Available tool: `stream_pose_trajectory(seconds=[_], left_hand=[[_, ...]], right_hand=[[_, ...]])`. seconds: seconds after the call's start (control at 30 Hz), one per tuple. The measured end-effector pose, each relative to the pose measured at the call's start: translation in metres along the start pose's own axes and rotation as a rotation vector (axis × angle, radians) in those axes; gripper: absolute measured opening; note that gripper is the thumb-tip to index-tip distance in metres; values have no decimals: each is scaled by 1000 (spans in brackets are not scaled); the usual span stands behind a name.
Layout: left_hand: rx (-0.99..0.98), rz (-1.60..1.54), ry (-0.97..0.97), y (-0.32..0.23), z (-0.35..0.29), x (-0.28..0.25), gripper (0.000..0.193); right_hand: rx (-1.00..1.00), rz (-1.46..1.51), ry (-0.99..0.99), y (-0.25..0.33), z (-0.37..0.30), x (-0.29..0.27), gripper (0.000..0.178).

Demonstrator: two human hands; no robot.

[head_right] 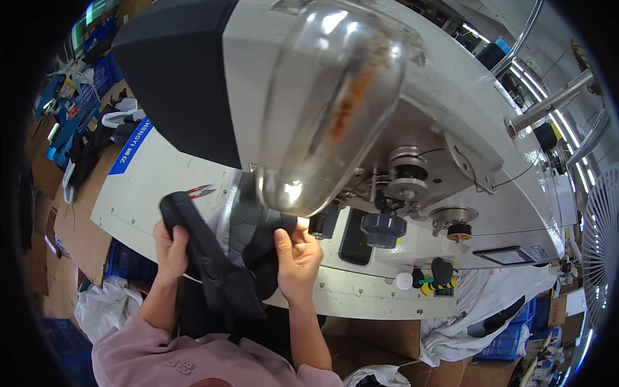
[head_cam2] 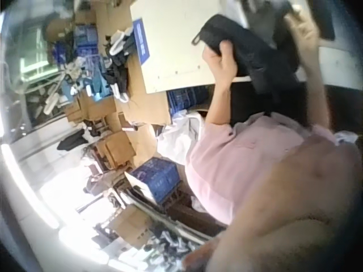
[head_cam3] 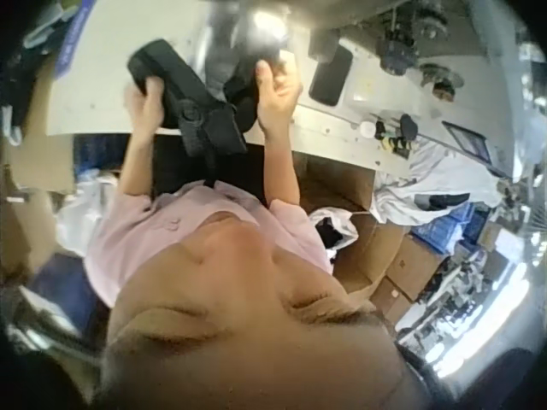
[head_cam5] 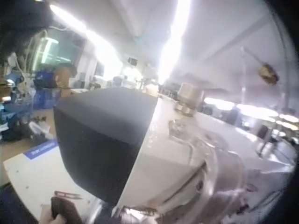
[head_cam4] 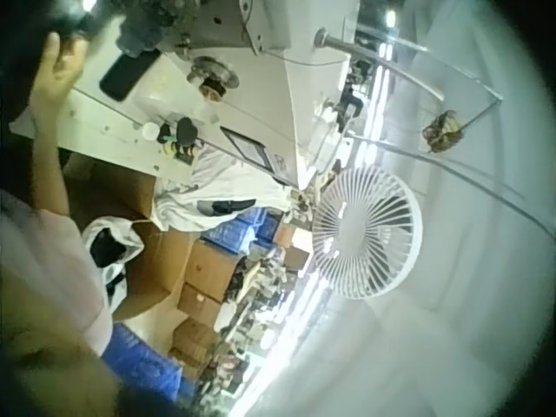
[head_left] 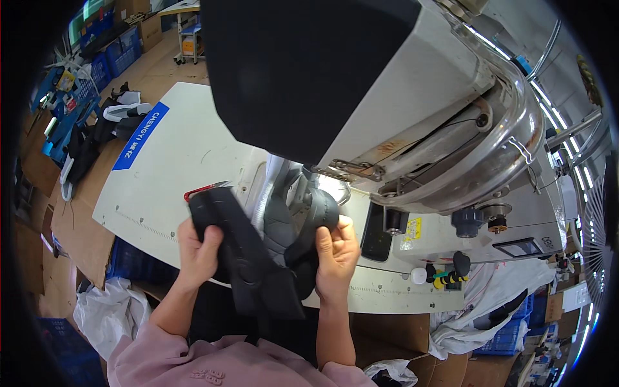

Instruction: The person sews shoe components using a sewing machine and trims threads with thread snips.

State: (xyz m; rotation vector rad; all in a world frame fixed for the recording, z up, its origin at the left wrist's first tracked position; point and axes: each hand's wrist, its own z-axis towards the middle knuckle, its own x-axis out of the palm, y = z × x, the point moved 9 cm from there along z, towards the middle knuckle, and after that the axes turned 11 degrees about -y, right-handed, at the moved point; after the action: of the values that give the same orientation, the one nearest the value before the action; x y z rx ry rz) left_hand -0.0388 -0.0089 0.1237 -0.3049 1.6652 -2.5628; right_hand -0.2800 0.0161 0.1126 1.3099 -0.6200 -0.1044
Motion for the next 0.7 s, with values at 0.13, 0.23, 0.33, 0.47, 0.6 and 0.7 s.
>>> stream_pose_trajectory(seconds=[0.13,0.23,0.33,0.47,0.6,0.7], left_hand=[[-121,-58,284,3,4,55,24],[-154,-37,359,0,14,75,27],[-204,16,431,3,24,85,29],[-196,55,510,6,32,93,30],[-261,-54,495,7,33,94,32],[-212,-34,532,1,33,98,32]], right_hand=[[-149,-256,-129,16,12,-19,22],[-236,-378,-187,26,15,-24,24],[-227,-521,-212,26,17,-26,22],[-390,-584,-114,39,13,-12,20],[-480,-747,-106,45,8,-7,22],[-615,-807,-102,52,3,0,22]])
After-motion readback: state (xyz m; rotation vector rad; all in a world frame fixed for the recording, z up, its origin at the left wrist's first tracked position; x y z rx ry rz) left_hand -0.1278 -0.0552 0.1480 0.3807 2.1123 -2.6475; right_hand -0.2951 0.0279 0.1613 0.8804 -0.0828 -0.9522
